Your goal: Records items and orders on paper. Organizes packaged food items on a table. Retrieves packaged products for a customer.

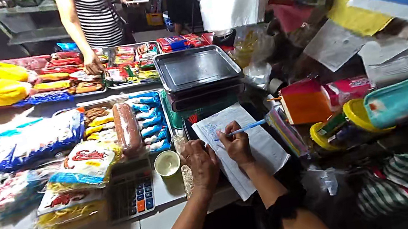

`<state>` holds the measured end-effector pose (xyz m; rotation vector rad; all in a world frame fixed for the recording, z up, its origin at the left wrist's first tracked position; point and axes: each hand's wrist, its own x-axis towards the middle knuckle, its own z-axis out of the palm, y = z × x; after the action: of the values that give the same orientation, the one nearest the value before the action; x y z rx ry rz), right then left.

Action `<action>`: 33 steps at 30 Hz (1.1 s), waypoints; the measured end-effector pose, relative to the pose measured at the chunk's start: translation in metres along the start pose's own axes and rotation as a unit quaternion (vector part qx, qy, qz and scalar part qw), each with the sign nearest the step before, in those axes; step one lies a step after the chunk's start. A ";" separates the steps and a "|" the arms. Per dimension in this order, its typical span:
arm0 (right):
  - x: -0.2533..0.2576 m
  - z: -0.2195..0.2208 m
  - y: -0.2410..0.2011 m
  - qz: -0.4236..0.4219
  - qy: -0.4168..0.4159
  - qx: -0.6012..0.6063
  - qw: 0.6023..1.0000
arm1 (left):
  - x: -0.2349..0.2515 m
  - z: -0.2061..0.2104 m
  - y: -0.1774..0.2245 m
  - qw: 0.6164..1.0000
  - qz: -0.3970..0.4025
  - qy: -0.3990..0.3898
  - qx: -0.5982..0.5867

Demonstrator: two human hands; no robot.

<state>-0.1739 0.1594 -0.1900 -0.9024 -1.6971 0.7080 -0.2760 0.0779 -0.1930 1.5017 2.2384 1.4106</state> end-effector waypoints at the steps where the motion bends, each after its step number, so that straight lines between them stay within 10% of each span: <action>1: 0.000 0.000 0.002 -0.007 -0.003 0.002 1.000 | 0.000 0.001 -0.001 1.000 -0.002 0.000 0.003; 33: -0.002 -0.006 0.002 -0.042 -0.047 -0.033 0.997 | 0.001 -0.003 0.003 0.998 -0.034 -0.035 0.043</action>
<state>-0.1674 0.1586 -0.1909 -0.8484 -1.8395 0.6499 -0.2761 0.0765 -0.1885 1.4605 2.3121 1.2367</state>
